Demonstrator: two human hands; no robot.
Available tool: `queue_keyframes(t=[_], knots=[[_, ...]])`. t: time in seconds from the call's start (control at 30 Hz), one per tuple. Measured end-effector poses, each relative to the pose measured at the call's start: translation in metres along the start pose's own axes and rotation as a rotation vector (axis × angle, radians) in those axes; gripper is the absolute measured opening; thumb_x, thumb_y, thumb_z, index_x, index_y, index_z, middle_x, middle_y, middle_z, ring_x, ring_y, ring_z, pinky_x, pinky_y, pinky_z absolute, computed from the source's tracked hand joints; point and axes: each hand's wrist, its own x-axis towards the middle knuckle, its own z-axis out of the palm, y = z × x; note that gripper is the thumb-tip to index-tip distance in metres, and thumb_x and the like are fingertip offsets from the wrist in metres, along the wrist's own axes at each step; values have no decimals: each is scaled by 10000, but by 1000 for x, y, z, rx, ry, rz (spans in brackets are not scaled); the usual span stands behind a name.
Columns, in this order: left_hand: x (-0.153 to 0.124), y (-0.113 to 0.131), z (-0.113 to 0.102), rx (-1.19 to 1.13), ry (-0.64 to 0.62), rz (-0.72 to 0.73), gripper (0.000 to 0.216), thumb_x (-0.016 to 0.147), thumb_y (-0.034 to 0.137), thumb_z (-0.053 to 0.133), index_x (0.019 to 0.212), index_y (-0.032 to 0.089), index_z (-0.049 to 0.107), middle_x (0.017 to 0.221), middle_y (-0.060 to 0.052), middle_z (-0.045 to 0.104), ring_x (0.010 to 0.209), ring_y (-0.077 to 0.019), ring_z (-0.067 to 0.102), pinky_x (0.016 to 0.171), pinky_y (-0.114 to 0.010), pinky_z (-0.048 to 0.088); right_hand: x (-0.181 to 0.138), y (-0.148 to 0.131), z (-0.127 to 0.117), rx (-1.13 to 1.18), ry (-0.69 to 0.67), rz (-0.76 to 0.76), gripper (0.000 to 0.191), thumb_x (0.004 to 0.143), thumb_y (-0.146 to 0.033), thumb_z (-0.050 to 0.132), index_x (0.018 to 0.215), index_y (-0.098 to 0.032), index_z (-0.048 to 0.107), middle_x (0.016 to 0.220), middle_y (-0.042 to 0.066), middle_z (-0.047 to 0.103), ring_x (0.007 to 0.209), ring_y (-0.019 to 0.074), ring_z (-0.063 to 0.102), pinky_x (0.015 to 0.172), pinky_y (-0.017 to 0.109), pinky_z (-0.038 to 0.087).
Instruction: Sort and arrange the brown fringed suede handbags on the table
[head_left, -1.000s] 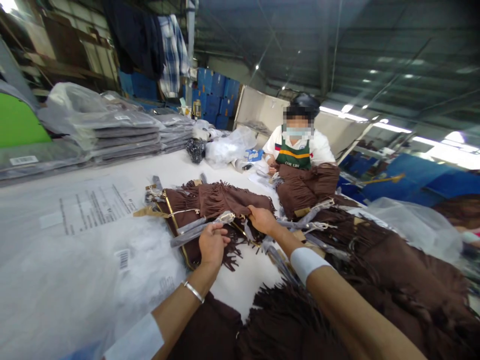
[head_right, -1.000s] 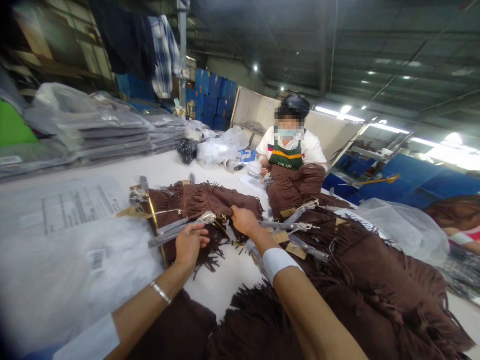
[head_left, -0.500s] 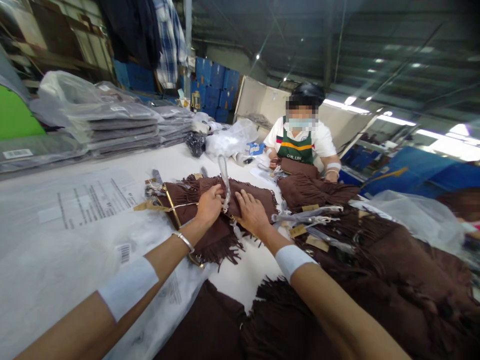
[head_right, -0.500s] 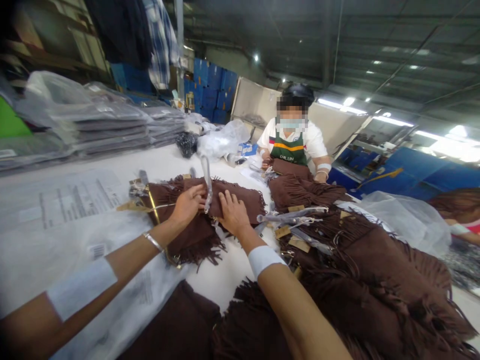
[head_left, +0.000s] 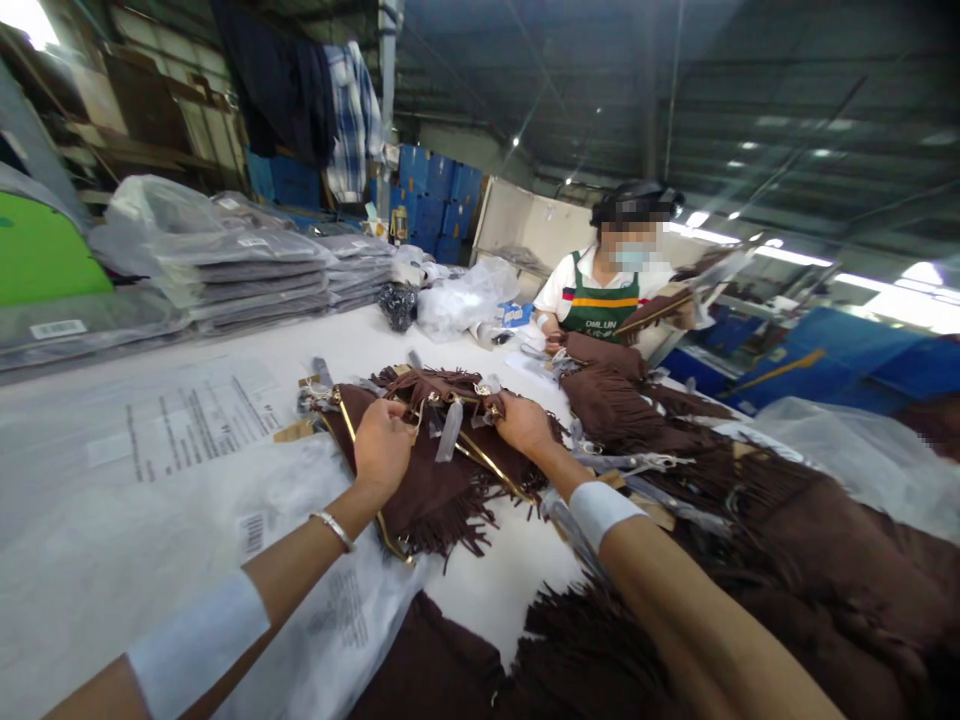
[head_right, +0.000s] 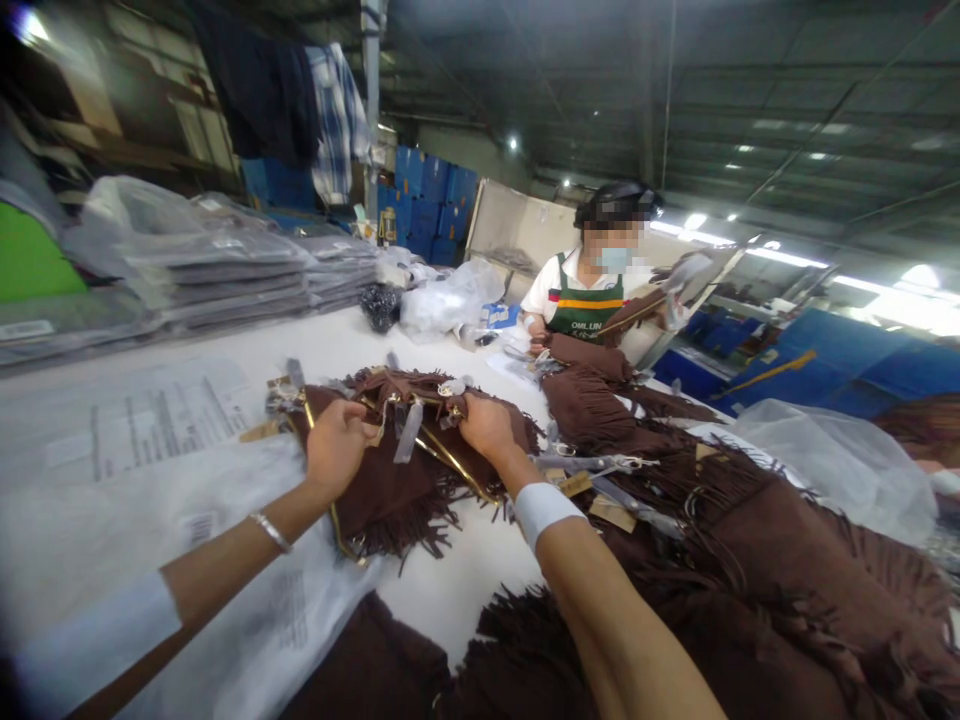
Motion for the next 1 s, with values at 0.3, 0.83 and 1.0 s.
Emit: queue_keyframes(t=[0.3,0.83,1.0], knots=[[-33,-10,81,-349,-362,-492,145,912,257,587,960,123,609,883,-38,653,731,-146,634,657,-302,557,5,-17,20,-50,-19,56,357,907,-331,465,1139,-82,575,1063,218,647,975,303,637,814,377,482],[-30,-16,117,-604,-376,-492,169,893,236,607,1035,144,603,856,-8,601,631,-107,539,571,-243,481,-10,-32,59,-47,103,48,270,880,-190,482,1139,-116,491,1152,210,557,1074,300,517,833,411,477],[-33,-21,113,-629,-410,-475,348,780,77,629,1120,151,627,862,-22,653,700,-132,593,674,-264,494,-1,-16,47,-2,60,16,318,828,-214,568,1125,-124,502,1146,187,598,1065,281,559,838,351,472]])
